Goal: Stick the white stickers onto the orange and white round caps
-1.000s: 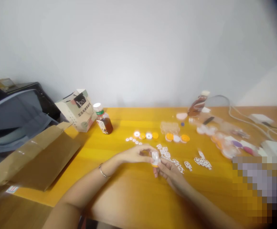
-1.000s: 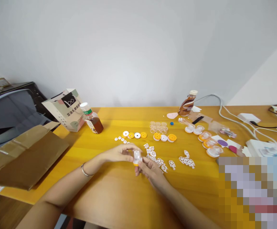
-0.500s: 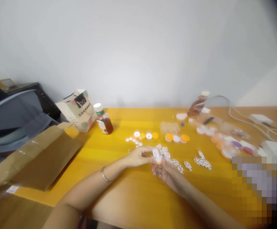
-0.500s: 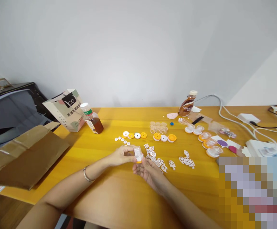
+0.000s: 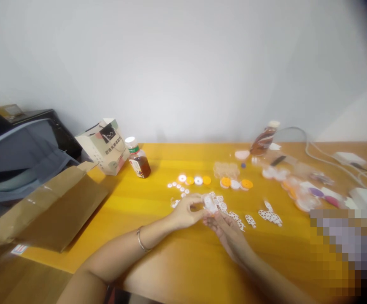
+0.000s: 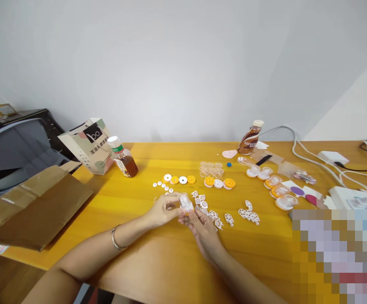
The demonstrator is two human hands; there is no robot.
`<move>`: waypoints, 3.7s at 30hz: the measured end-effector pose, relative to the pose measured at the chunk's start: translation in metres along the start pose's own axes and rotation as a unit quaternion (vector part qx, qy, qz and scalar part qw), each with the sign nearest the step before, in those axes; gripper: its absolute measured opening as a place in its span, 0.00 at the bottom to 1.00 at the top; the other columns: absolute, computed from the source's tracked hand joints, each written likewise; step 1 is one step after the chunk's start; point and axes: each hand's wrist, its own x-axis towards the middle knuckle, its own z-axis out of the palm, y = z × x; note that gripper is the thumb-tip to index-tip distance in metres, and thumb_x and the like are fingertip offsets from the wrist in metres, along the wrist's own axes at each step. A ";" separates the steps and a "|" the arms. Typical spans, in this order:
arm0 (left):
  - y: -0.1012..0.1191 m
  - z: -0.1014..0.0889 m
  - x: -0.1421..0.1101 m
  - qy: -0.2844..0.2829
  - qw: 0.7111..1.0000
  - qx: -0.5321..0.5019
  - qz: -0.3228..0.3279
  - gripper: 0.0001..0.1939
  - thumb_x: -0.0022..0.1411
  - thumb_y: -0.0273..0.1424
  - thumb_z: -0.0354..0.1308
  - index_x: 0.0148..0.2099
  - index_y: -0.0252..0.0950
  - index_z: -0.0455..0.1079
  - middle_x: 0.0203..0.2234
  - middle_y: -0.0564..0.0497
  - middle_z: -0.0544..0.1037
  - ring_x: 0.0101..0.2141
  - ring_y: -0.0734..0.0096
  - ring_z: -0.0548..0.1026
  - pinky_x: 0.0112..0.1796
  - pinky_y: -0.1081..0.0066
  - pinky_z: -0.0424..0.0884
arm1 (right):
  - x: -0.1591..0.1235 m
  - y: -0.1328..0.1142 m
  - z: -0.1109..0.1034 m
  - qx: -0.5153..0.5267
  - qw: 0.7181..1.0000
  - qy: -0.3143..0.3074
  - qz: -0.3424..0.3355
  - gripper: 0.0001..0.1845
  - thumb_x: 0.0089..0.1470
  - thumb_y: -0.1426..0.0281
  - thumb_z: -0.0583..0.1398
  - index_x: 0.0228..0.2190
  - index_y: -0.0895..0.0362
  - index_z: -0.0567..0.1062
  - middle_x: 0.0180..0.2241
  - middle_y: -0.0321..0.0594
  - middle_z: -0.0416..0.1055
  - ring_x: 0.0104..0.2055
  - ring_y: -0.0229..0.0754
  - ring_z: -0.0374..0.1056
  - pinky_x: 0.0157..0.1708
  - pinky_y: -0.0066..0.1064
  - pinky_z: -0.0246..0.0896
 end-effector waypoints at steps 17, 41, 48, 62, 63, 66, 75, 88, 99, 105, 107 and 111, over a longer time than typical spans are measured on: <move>0.010 0.008 -0.006 0.063 0.997 0.014 0.041 0.11 0.53 0.33 0.56 0.38 0.33 0.71 0.37 0.46 0.71 0.41 0.66 0.68 0.43 0.70 0.62 | -0.003 -0.002 0.004 0.053 0.999 -0.009 0.001 0.12 0.44 0.59 0.62 0.28 0.53 0.71 0.30 0.40 0.72 0.38 0.45 0.66 0.39 0.38 0.60; 0.000 0.017 -0.005 0.045 0.995 -0.068 0.054 0.13 0.53 0.35 0.57 0.39 0.32 0.71 0.36 0.46 0.71 0.38 0.65 0.69 0.39 0.71 0.64 | -0.001 -0.004 0.013 0.260 0.953 -0.062 0.140 0.18 0.47 0.53 0.56 0.20 0.55 0.67 0.14 0.28 0.55 0.15 0.31 0.48 0.17 0.25 0.50; 0.002 0.014 -0.005 0.084 0.996 -0.035 0.005 0.12 0.53 0.35 0.56 0.38 0.34 0.72 0.34 0.47 0.73 0.38 0.65 0.69 0.39 0.70 0.65 | 0.001 -0.006 0.007 0.195 0.975 -0.071 0.083 0.13 0.45 0.56 0.60 0.29 0.52 0.70 0.21 0.32 0.62 0.23 0.36 0.57 0.27 0.29 0.58; 0.008 0.016 -0.007 0.115 0.993 0.018 0.010 0.12 0.49 0.32 0.60 0.38 0.35 0.73 0.35 0.48 0.73 0.38 0.67 0.69 0.42 0.69 0.64 | -0.001 0.005 0.009 0.092 0.994 -0.013 -0.050 0.17 0.48 0.64 0.59 0.43 0.45 0.67 0.49 0.35 0.65 0.53 0.44 0.57 0.51 0.40 0.53; 0.007 0.016 -0.007 0.118 0.993 0.014 0.007 0.12 0.49 0.32 0.60 0.38 0.35 0.73 0.35 0.48 0.73 0.38 0.66 0.69 0.42 0.69 0.64 | -0.001 0.005 0.009 0.089 0.994 -0.007 -0.055 0.17 0.48 0.64 0.59 0.42 0.46 0.67 0.49 0.35 0.65 0.53 0.44 0.57 0.51 0.40 0.53; 0.006 0.016 -0.006 0.121 0.993 -0.008 0.008 0.11 0.50 0.32 0.59 0.38 0.35 0.73 0.34 0.48 0.73 0.38 0.66 0.69 0.42 0.69 0.64 | -0.001 0.004 0.008 0.084 0.995 0.004 -0.058 0.16 0.46 0.65 0.61 0.40 0.47 0.69 0.49 0.35 0.66 0.53 0.44 0.57 0.51 0.39 0.53; 0.011 0.009 -0.002 0.103 0.995 0.001 0.002 0.12 0.50 0.34 0.59 0.38 0.35 0.72 0.35 0.49 0.74 0.38 0.67 0.69 0.41 0.70 0.64 | 0.004 -0.004 0.002 0.160 0.986 0.037 0.034 0.09 0.44 0.62 0.62 0.30 0.51 0.72 0.38 0.36 0.72 0.43 0.43 0.66 0.46 0.37 0.60; 0.007 0.020 -0.006 0.144 0.989 0.008 0.021 0.11 0.51 0.31 0.59 0.39 0.34 0.72 0.35 0.47 0.72 0.39 0.67 0.69 0.43 0.69 0.63 | 0.002 -0.001 0.007 0.193 0.981 0.037 0.007 0.11 0.40 0.66 0.65 0.30 0.50 0.72 0.39 0.35 0.71 0.45 0.41 0.64 0.48 0.36 0.57; 0.002 0.013 -0.005 0.085 0.995 -0.039 0.044 0.12 0.52 0.33 0.58 0.39 0.34 0.71 0.37 0.47 0.72 0.41 0.66 0.68 0.45 0.69 0.63 | 0.001 -0.008 0.005 0.185 0.979 -0.010 0.082 0.09 0.45 0.60 0.61 0.28 0.51 0.73 0.29 0.34 0.73 0.32 0.37 0.68 0.41 0.30 0.62; 0.006 0.017 -0.007 0.111 0.993 0.008 0.034 0.11 0.51 0.32 0.58 0.39 0.36 0.72 0.36 0.48 0.72 0.40 0.66 0.68 0.44 0.69 0.63 | 0.001 -0.006 0.004 0.156 0.988 0.013 0.019 0.11 0.40 0.64 0.65 0.29 0.50 0.72 0.36 0.36 0.73 0.44 0.43 0.65 0.46 0.38 0.58; 0.006 0.019 -0.007 0.126 0.992 0.011 0.027 0.10 0.52 0.32 0.58 0.38 0.35 0.72 0.36 0.48 0.72 0.39 0.67 0.69 0.43 0.69 0.63 | 0.001 -0.006 0.006 0.150 0.988 0.025 0.003 0.11 0.40 0.65 0.65 0.29 0.50 0.72 0.37 0.36 0.73 0.46 0.43 0.64 0.46 0.38 0.58; 0.006 0.019 -0.006 0.124 0.992 0.006 0.031 0.11 0.52 0.33 0.58 0.38 0.35 0.72 0.35 0.48 0.72 0.39 0.67 0.68 0.43 0.69 0.63 | 0.002 -0.005 0.006 0.141 0.989 0.035 -0.011 0.12 0.40 0.67 0.65 0.32 0.50 0.72 0.39 0.36 0.72 0.47 0.43 0.63 0.46 0.36 0.58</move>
